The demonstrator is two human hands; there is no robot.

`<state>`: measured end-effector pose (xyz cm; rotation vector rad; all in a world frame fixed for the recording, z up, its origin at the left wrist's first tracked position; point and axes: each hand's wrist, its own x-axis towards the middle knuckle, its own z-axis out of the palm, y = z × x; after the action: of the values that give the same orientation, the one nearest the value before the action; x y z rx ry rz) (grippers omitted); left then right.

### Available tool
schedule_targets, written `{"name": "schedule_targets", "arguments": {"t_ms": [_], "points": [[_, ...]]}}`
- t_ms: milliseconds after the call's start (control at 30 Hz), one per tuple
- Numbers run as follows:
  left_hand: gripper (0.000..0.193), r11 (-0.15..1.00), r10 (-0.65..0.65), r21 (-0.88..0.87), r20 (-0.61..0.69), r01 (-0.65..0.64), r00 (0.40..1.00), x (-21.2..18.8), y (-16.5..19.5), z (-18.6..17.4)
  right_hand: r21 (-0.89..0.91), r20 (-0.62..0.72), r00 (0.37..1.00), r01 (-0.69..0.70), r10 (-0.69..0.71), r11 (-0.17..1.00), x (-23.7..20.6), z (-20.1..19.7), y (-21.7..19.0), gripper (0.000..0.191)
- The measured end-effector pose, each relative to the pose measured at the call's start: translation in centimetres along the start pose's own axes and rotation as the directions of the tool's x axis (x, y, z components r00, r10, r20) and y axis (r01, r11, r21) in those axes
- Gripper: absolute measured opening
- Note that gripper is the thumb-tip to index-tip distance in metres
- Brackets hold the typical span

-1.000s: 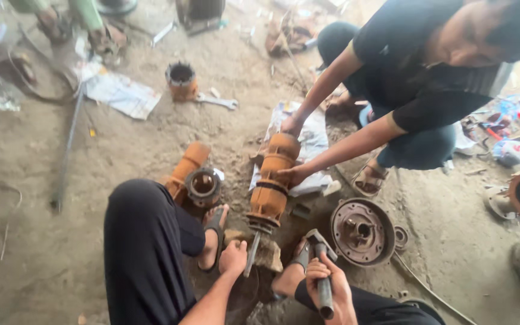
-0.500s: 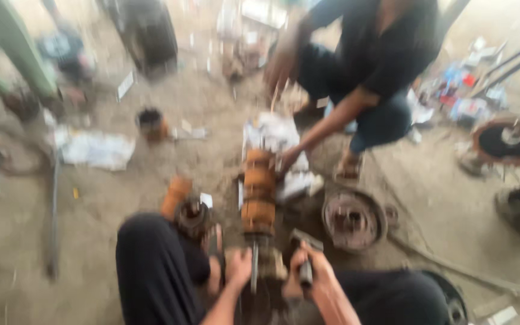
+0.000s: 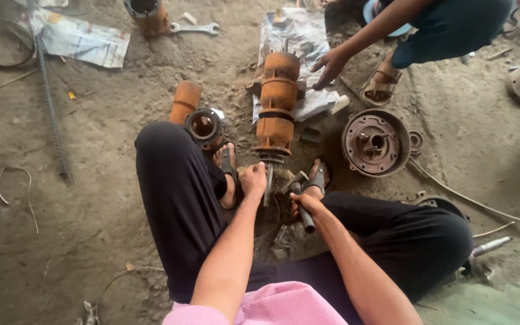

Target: The person sits on the ground and uses a hammer to strike a metal rod placed against a rusty mechanical component. Another person assists by holding the component steady. The person repeatedly hammers the rod to adjust or separate parts of the assembly.

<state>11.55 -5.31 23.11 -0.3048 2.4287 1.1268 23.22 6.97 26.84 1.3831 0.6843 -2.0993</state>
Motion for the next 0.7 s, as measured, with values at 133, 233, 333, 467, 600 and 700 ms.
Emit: {"name": "schedule_targets", "arguments": {"t_ms": [133, 233, 333, 467, 600, 700], "points": [[0.048, 0.993, -0.019, -0.114, -0.094, 0.008, 0.995, 1.1, -0.6, 0.5, -0.377, -0.144, 0.986, -0.128, 0.078, 0.917, 0.7, 0.4, 0.0, 0.040], [0.047, 0.975, -0.138, -0.179, -0.002, 0.136, 0.990, 1.8, -1.2, 1.2, -0.378, -0.213, 0.977, -0.057, -0.027, 0.924, 1.2, 0.4, 0.0, 0.035], [0.045, 0.990, -0.098, -0.099, -0.008, 0.097, 0.995, 1.8, -1.8, 1.9, -0.478, -0.238, 0.968, -0.041, -0.085, 0.878, 1.8, 0.1, 0.4, 0.035], [0.042, 0.984, -0.135, -0.115, 0.033, 0.138, 0.990, 1.3, -2.4, 2.7, -0.513, -0.239, 0.961, -0.001, -0.141, 0.858, 2.8, -0.8, 1.0, 0.036], [0.064, 0.998, -0.062, -0.005, 0.007, 0.062, 0.998, 1.5, -2.0, 3.6, -0.526, -0.200, 0.967, 0.031, -0.159, 0.850, 3.8, -2.0, 1.3, 0.039], [0.084, 0.999, -0.028, 0.042, 0.043, 0.026, 0.999, 2.7, -1.2, 4.4, -0.501, -0.199, 0.970, 0.025, -0.142, 0.865, 4.4, -3.0, 1.5, 0.039]]}}
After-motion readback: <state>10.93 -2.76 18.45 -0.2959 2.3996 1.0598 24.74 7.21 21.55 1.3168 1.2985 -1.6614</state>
